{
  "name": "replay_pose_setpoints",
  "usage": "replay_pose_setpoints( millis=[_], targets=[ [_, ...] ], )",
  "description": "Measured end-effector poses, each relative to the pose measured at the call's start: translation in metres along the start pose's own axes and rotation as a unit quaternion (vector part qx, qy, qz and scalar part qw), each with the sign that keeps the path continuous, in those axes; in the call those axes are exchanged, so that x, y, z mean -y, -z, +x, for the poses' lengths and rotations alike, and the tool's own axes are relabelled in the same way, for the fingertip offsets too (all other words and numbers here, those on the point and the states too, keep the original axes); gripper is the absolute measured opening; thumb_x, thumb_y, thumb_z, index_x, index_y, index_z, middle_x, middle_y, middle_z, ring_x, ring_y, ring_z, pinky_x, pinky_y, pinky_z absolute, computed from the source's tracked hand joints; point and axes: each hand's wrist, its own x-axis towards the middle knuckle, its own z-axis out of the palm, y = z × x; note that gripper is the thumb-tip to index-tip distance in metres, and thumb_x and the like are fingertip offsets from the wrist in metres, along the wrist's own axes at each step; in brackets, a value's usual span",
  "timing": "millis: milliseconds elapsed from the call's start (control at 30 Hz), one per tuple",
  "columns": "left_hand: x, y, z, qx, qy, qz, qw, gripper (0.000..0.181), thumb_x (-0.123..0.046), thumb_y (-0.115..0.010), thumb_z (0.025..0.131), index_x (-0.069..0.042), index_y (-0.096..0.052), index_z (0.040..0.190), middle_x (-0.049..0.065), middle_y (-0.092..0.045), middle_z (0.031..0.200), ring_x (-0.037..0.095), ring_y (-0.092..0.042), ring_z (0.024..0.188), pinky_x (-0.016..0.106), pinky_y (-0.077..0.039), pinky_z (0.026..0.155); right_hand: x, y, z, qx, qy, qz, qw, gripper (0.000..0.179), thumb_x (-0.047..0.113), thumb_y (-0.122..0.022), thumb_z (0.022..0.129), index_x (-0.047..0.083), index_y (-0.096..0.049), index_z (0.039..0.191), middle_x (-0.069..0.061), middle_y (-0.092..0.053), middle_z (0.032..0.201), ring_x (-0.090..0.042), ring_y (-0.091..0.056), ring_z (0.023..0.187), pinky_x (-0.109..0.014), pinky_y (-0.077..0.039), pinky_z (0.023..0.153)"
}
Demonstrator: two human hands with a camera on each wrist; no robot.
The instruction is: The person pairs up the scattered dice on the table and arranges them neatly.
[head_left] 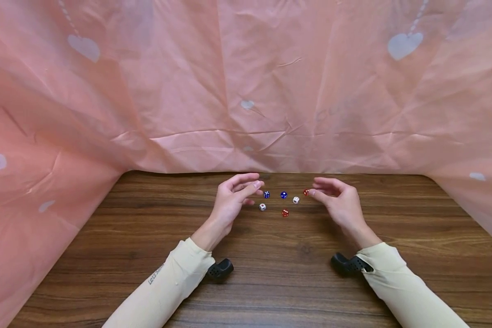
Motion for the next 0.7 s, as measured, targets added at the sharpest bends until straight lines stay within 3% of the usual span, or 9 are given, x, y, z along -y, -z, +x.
replay_pose_setpoints(
  millis=[200,367,467,633,700],
  targets=[
    [0.001,-0.001,0.000,0.000,0.000,0.000,1.0000,0.026,-0.010,-0.072,0.100,-0.003,-0.072,0.125,0.016,-0.081,0.114,0.010,-0.077,0.085,0.027,-0.058,0.072,-0.006,0.001,0.010,-0.009,-0.024,-0.023,0.9994,0.043,0.018,-0.083,0.092,0.001,-0.072,0.130,-0.002,-0.082,0.109,0.015,-0.067,0.084,-0.008,-0.052,0.076],
    [0.002,0.001,0.001,0.003,0.003,0.000,1.0000,0.028,-0.010,-0.072,0.100,-0.001,-0.071,0.127,0.009,-0.083,0.109,0.008,-0.077,0.083,0.026,-0.057,0.072,-0.010,0.001,0.017,0.004,-0.048,-0.055,0.9974,0.048,0.020,-0.083,0.093,0.001,-0.070,0.135,-0.022,-0.075,0.128,0.017,-0.063,0.083,-0.009,-0.051,0.074],
    [0.001,0.000,0.001,0.002,0.007,-0.003,1.0000,0.028,-0.009,-0.072,0.100,-0.002,-0.071,0.127,0.010,-0.083,0.109,0.008,-0.077,0.083,0.026,-0.057,0.071,-0.014,0.001,0.020,0.010,-0.065,-0.066,0.9957,0.049,0.020,-0.082,0.093,0.000,-0.069,0.136,-0.021,-0.076,0.127,0.017,-0.062,0.081,-0.009,-0.050,0.074],
    [0.001,0.000,0.001,0.004,0.006,-0.001,1.0000,0.027,-0.010,-0.072,0.099,-0.004,-0.072,0.125,0.013,-0.082,0.110,0.010,-0.076,0.083,0.028,-0.057,0.072,-0.020,0.001,0.023,0.018,-0.087,-0.056,0.9945,0.049,0.020,-0.084,0.092,-0.002,-0.070,0.134,-0.003,-0.083,0.109,0.017,-0.062,0.080,-0.009,-0.051,0.074],
    [0.001,0.000,0.001,0.004,0.007,0.000,1.0000,0.027,-0.010,-0.073,0.099,-0.004,-0.072,0.126,0.012,-0.083,0.109,0.011,-0.076,0.083,0.028,-0.057,0.073,-0.022,0.000,0.025,0.024,-0.088,-0.063,0.9938,0.049,0.020,-0.084,0.091,-0.002,-0.071,0.133,-0.002,-0.083,0.107,0.017,-0.062,0.080,-0.009,-0.051,0.073]
  ],
)
